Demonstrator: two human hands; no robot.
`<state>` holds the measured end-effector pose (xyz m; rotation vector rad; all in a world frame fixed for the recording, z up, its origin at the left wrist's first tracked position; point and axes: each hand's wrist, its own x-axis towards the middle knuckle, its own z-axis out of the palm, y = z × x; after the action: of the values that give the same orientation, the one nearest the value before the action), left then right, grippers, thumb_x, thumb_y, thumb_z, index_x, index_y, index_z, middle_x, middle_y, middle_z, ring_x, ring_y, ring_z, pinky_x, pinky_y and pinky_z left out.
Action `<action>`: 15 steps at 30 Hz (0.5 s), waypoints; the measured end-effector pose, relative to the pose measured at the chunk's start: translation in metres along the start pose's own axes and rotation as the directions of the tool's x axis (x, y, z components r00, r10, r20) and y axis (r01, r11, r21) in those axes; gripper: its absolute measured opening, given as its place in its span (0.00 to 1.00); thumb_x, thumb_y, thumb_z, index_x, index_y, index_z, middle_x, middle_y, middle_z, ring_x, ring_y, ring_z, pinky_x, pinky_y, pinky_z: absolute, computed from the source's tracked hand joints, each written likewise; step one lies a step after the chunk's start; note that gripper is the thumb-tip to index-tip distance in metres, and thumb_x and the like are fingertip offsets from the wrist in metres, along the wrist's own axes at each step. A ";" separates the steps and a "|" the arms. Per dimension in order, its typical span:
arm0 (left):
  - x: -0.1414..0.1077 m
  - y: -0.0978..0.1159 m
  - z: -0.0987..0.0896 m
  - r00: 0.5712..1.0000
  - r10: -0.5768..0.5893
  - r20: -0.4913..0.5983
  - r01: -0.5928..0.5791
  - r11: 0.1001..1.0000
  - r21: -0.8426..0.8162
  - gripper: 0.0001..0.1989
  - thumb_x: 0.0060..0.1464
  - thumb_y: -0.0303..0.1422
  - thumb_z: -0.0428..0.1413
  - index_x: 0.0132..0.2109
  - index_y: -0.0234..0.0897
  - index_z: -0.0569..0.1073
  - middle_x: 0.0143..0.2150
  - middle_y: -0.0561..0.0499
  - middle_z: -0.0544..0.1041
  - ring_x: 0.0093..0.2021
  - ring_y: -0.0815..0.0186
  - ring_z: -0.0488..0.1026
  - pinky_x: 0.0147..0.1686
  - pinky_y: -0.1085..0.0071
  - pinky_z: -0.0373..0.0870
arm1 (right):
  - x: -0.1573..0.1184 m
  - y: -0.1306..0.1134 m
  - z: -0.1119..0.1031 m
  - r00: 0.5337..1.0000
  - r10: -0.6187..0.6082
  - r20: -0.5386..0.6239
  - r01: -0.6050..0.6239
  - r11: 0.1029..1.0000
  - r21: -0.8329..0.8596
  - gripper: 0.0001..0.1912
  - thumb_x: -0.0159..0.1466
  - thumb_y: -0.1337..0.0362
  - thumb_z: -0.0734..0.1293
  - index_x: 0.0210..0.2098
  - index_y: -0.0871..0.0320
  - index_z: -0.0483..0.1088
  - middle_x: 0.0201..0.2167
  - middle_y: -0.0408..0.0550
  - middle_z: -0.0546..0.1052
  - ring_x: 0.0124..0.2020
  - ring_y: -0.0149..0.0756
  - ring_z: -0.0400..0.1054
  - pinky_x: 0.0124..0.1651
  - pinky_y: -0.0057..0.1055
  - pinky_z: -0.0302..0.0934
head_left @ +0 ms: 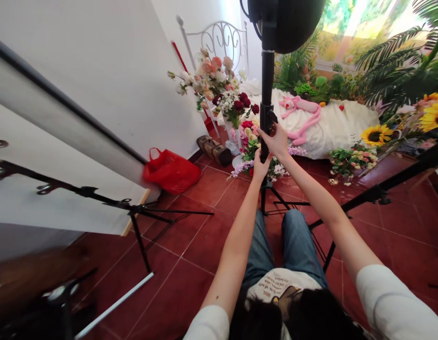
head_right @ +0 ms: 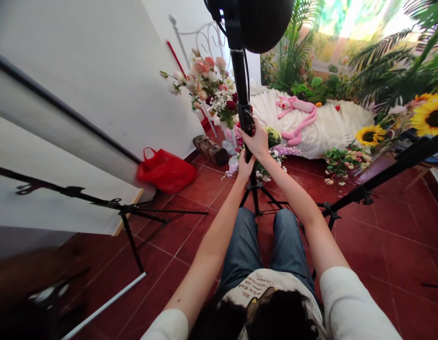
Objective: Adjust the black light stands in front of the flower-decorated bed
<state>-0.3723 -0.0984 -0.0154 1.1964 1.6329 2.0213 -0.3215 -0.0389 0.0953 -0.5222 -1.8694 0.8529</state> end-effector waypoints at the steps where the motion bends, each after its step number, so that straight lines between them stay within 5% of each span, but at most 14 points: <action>1: 0.000 -0.002 0.000 1.000 0.007 0.010 -0.007 1.000 0.003 0.31 0.50 0.56 0.59 0.52 0.39 0.68 0.50 0.43 0.76 0.53 0.58 0.74 0.58 0.58 0.69 | -0.001 0.002 -0.001 1.000 0.002 0.010 -0.002 1.000 -0.001 0.34 0.59 0.40 0.68 0.54 0.57 0.68 0.41 0.51 0.79 0.47 0.45 0.75 0.52 0.43 0.72; 8: 0.003 -0.018 0.004 1.000 -0.007 0.014 0.007 1.000 0.019 0.26 0.52 0.41 0.62 0.55 0.39 0.65 0.53 0.42 0.75 0.54 0.59 0.74 0.61 0.57 0.68 | -0.020 0.023 -0.011 0.983 0.104 0.149 -0.108 0.994 0.019 0.32 0.52 0.42 0.74 0.45 0.60 0.73 0.39 0.53 0.81 0.41 0.45 0.76 0.48 0.40 0.72; 15: 0.003 -0.023 0.010 0.999 -0.017 0.038 0.020 0.998 -0.066 0.30 0.54 0.35 0.59 0.62 0.38 0.60 0.56 0.40 0.73 0.60 0.61 0.71 0.64 0.56 0.65 | -0.054 0.025 -0.001 0.982 0.175 0.065 -0.173 0.984 -0.029 0.31 0.55 0.47 0.73 0.53 0.53 0.68 0.47 0.50 0.79 0.51 0.47 0.74 0.59 0.44 0.66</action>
<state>-0.3735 -0.0823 -0.0347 1.1847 1.5418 2.0125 -0.2978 -0.0582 0.0447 -0.6870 -1.9165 0.9753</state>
